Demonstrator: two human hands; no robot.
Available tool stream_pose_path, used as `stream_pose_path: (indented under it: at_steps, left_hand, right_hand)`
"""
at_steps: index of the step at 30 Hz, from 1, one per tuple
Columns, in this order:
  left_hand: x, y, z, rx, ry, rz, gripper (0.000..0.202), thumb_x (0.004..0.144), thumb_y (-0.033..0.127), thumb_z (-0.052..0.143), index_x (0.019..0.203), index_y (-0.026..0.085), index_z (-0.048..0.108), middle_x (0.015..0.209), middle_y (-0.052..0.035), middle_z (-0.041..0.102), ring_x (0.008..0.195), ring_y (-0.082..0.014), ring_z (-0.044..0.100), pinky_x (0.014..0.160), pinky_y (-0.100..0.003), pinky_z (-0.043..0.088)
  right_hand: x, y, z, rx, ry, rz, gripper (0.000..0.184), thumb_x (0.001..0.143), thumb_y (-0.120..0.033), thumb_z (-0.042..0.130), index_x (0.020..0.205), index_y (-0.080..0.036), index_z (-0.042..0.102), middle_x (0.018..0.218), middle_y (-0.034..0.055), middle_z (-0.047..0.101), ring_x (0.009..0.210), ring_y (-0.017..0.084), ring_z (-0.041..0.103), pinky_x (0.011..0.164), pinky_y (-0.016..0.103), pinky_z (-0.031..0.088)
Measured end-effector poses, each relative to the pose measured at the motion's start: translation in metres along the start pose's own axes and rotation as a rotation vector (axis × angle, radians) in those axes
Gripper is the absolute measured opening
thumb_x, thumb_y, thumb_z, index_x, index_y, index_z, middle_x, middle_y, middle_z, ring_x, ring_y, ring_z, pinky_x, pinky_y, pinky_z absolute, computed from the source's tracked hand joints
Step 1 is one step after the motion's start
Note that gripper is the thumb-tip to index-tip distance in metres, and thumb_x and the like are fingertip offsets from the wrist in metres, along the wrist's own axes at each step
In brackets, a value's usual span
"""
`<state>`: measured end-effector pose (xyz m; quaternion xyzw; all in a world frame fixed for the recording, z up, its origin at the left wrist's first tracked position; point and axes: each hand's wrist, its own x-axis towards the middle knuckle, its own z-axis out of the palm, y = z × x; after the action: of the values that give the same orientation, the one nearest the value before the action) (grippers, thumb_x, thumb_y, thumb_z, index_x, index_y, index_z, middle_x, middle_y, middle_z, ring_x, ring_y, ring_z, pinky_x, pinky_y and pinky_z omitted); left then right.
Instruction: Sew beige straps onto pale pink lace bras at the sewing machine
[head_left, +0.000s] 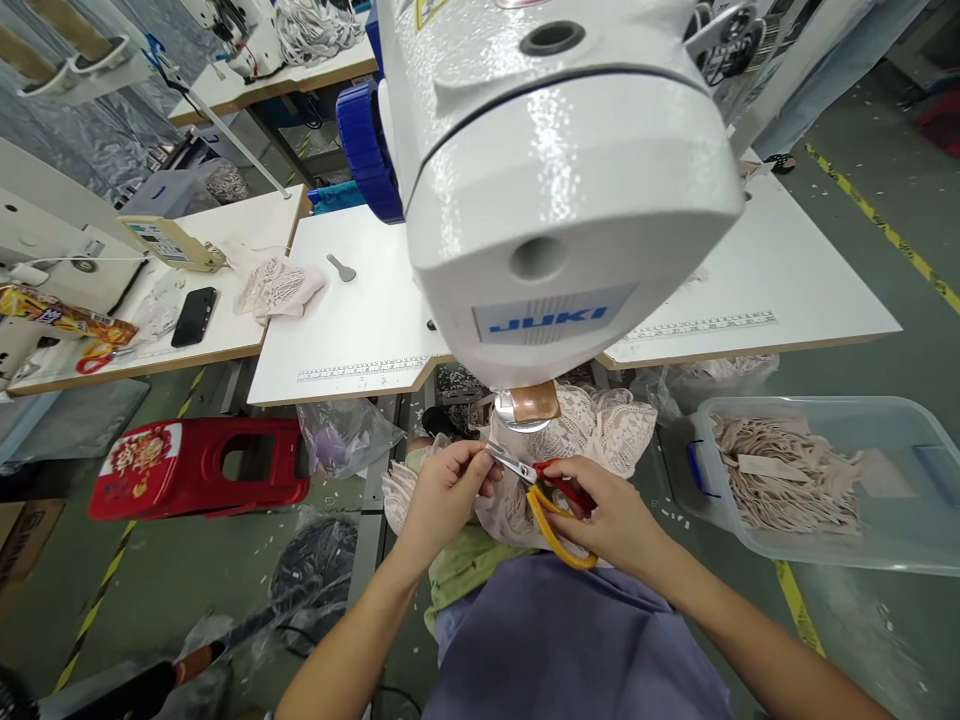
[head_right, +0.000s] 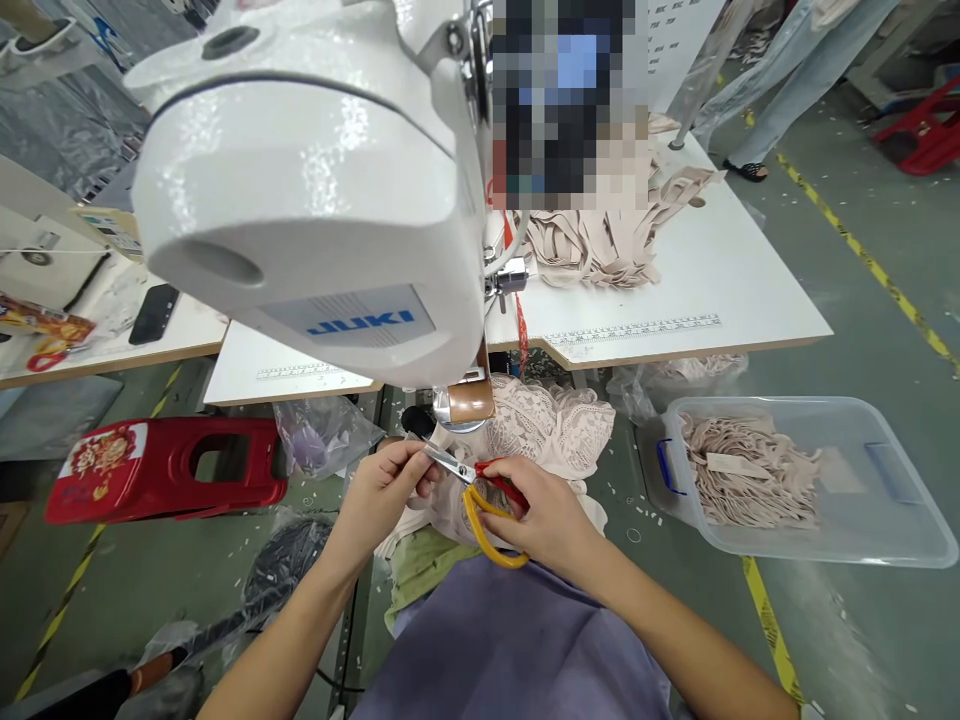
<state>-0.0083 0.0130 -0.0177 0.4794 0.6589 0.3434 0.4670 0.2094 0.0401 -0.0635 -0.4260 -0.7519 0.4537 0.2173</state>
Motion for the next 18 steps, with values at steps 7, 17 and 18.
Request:
stream_pose_path:
  at_steps: [7, 17, 18]
  left_hand:
    - [0.003, 0.000, 0.000, 0.032, 0.002, -0.032, 0.032, 0.091, 0.041, 0.052, 0.073, 0.018, 0.065, 0.067, -0.0016, 0.065, 0.055, -0.0116, 0.056, 0.053, -0.022, 0.046]
    - [0.002, 0.001, -0.013, 0.421, 0.230, 0.028, 0.024, 0.071, 0.045, 0.059, 0.082, 0.030, 0.075, 0.076, -0.0007, 0.076, 0.063, -0.0218, 0.068, 0.055, -0.028, 0.053]
    - [0.004, 0.004, -0.011, 0.442, 0.269, -0.073, 0.020, 0.069, 0.045, 0.064, 0.086, 0.039, 0.074, 0.075, 0.0054, 0.076, 0.065, -0.0227, 0.069, 0.053, -0.029, 0.054]
  right_hand:
    - [-0.008, 0.003, -0.004, -0.014, -0.030, 0.094, 0.029, 0.081, -0.031, 0.061, 0.108, -0.025, 0.068, 0.103, 0.0057, 0.074, 0.084, 0.020, 0.070, 0.071, 0.030, 0.055]
    - [0.003, 0.035, -0.098, -0.322, 0.175, 0.175, 0.019, 0.074, -0.025, 0.067, 0.092, -0.020, 0.070, 0.090, 0.0056, 0.075, 0.075, 0.020, 0.069, 0.068, 0.027, 0.053]
    - [0.011, 0.033, -0.113, -0.379, 0.249, 0.164, 0.017, 0.072, -0.023, 0.069, 0.089, -0.019, 0.069, 0.089, 0.0059, 0.075, 0.078, 0.020, 0.070, 0.070, 0.027, 0.053]
